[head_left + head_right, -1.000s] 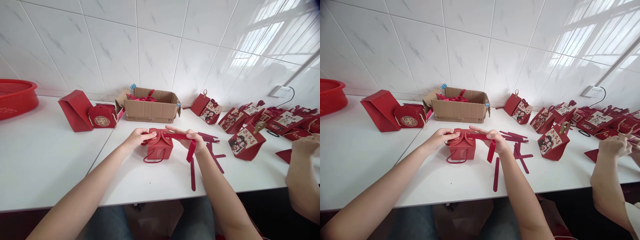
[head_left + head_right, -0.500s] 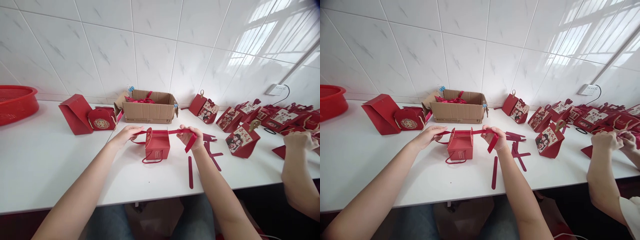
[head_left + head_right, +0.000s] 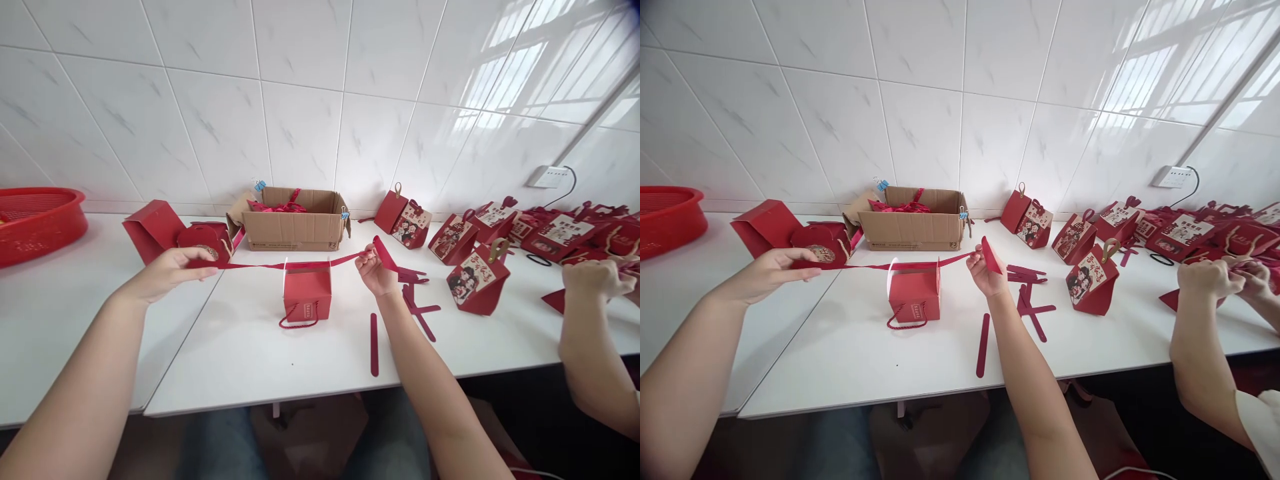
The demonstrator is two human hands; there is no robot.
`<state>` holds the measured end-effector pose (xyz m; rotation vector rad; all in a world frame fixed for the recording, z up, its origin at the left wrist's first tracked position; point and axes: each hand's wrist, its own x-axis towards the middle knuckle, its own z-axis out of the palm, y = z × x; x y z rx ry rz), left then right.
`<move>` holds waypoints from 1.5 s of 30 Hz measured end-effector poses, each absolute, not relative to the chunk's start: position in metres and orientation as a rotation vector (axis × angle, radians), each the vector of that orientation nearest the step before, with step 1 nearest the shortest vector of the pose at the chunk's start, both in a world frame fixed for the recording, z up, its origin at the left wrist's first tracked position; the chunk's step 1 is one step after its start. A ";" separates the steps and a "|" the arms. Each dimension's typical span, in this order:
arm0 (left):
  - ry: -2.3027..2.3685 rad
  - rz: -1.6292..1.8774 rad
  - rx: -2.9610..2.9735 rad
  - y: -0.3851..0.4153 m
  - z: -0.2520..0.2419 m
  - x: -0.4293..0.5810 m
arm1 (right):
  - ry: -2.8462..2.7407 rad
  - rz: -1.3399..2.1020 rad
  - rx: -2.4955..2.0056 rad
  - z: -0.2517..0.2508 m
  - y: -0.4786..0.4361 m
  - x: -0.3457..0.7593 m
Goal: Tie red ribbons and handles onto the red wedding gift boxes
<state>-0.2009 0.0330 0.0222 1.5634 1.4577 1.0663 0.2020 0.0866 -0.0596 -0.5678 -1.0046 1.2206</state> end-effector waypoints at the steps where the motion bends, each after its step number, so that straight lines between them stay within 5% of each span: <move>1: 1.445 1.096 1.536 0.031 0.022 -0.206 | -1.009 1.221 -0.568 -0.060 0.087 0.202; 11: 1.025 1.588 1.336 0.030 0.041 -0.181 | -0.918 1.275 -0.509 -0.040 0.079 0.200; 22: 0.720 1.401 1.677 0.038 0.111 -0.114 | -1.230 1.171 -0.576 0.050 0.059 0.188; 45: 1.129 1.543 1.610 0.048 0.143 -0.049 | -1.190 0.792 -0.757 0.088 0.057 0.144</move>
